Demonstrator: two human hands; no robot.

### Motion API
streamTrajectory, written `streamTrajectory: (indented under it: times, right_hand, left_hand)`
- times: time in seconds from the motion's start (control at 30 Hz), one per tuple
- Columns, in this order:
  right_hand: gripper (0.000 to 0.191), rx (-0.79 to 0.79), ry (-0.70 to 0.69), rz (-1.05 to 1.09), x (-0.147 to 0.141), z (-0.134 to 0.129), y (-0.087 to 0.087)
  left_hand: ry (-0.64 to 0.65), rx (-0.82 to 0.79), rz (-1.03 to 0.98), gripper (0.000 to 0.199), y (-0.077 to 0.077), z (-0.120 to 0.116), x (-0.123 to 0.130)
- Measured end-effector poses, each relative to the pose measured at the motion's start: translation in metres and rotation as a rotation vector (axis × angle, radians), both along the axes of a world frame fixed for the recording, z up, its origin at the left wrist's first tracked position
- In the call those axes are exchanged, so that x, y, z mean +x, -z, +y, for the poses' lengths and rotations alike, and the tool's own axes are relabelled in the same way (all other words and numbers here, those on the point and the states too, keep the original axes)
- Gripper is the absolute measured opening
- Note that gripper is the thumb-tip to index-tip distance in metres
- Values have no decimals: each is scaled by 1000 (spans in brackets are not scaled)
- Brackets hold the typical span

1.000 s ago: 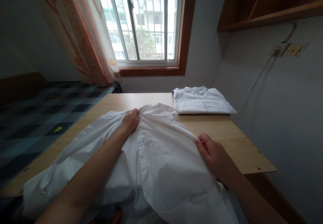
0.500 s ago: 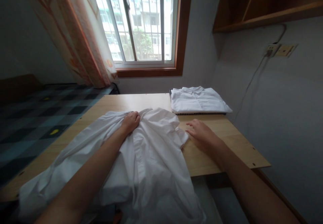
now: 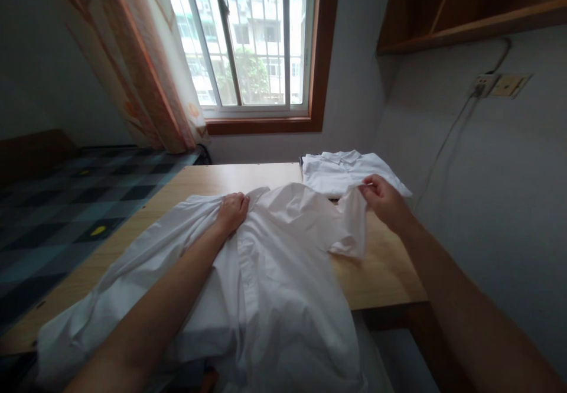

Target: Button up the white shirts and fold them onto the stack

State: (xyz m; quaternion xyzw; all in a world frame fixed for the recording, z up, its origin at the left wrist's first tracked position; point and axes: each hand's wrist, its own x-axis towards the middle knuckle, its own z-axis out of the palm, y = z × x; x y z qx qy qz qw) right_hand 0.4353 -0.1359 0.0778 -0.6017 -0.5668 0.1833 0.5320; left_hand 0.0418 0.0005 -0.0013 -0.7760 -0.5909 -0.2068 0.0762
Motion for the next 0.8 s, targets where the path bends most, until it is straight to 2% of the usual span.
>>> streamTrajectory:
  times: [0.13, 0.23, 0.3, 0.37, 0.47, 0.57, 0.6, 0.67, 0.8]
  right_hand:
    - [33, 107, 292, -142, 44, -8, -47]
    - [24, 109, 560, -495, 81, -10, -71]
    - [25, -27, 658, -712, 105, -7, -76]
    - [26, -240, 696, -833, 124, -3, -72]
    - [21, -521, 613, -929, 137, 5, -52]
    - [15, -663, 484, -1035, 129, 14, -27]
    - [17, -654, 452, -1077, 121, 18, -21]
    - [27, -532, 395, -1141, 97, 27, -12]
    - [29, -207, 153, -1086, 19, 49, -6]
  left_hand:
    - [-48, 4, -42, 33, 4, 1, 4]
    - [-75, -11, -58, 32, 5, -2, 8]
    - [-63, -32, -55, 31, 4, -6, 12]
    - [-37, -52, -35, 29, 3, -10, 15]
    - [-14, -58, 10, 26, 2, -15, 20]
    - [-10, -33, 41, 26, 1, -18, 23]
    - [1, -20, 50, 25, 1, -18, 24]
    - [39, 14, 59, 24, 1, -17, 24]
    - [150, 45, 30, 22, 2, -15, 23]
